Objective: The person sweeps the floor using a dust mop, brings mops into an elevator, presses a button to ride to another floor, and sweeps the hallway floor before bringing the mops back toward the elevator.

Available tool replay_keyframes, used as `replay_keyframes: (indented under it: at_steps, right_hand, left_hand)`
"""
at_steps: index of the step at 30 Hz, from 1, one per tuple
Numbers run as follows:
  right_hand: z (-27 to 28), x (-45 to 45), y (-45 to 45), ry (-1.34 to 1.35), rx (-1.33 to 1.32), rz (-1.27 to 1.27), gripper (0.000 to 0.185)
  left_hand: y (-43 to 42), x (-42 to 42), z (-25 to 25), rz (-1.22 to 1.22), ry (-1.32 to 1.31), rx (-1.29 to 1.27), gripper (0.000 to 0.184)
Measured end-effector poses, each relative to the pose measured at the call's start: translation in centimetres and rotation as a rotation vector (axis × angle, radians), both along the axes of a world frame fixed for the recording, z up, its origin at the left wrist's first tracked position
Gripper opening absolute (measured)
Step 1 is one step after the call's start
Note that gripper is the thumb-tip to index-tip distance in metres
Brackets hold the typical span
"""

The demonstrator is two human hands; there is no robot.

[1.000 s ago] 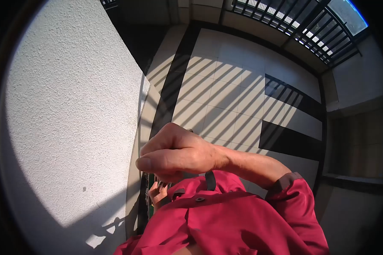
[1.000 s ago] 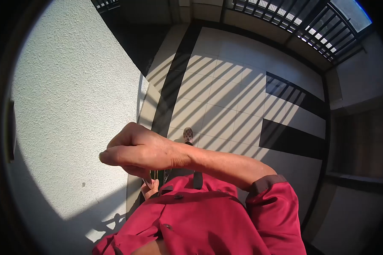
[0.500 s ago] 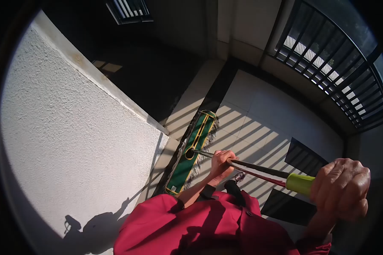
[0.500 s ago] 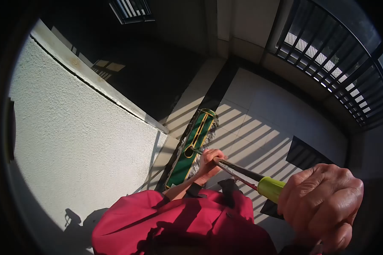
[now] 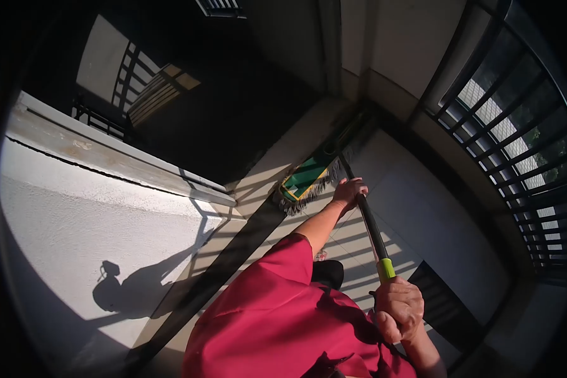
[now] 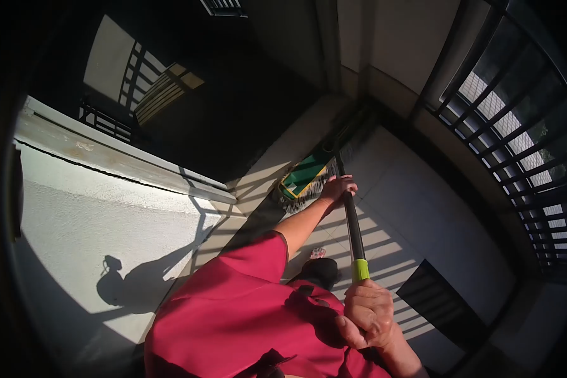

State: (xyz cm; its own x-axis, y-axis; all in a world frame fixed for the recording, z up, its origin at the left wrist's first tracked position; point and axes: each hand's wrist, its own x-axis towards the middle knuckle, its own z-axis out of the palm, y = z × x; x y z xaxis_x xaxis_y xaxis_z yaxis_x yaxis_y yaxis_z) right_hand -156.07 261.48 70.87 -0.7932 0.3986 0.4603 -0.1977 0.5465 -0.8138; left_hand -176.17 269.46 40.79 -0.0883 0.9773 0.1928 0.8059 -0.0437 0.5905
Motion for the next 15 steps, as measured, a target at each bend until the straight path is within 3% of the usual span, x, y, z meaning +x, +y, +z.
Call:
replay_keyframes:
  at_steps: [4, 8, 10, 12, 13, 14, 15]
  right_hand:
    - [-1.9, 1.3, 6.4, 0.113, -0.019, -0.104, 0.017]
    - [-1.2, 4.9, 13.9, 0.227, -0.2, -0.196, 0.024]
    - [-1.5, 6.9, 17.6, 0.251, -0.289, -0.188, 0.026]
    - [-1.8, 9.9, 20.0, 0.055, -0.394, -0.284, 0.028]
    - [-1.8, 10.0, 21.6, 0.253, -0.433, -0.267, 0.029]
    - [-1.6, 11.6, 23.1, 0.233, -0.499, -0.377, 0.032]
    - [-1.6, 13.6, 24.5, 0.282, -0.621, -0.458, 0.033]
  left_hand:
    - [5.2, 0.1, 0.6, 0.042, -0.024, 0.04, 0.005]
    - [11.2, 1.6, 1.2, -0.116, -0.265, 0.052, 0.011]
    - [14.4, 1.7, -3.2, 0.041, -0.307, 0.128, 0.007]
    - [16.1, 1.9, -3.8, 0.067, -0.403, -0.056, 0.015]
    - [17.2, 2.3, -3.6, 0.001, -0.289, -0.203, 0.013]
    - [18.8, 2.8, -6.9, 0.089, -0.58, -0.424, 0.008]
    - [20.1, 4.6, -6.4, 0.089, -0.44, -0.466, 0.004]
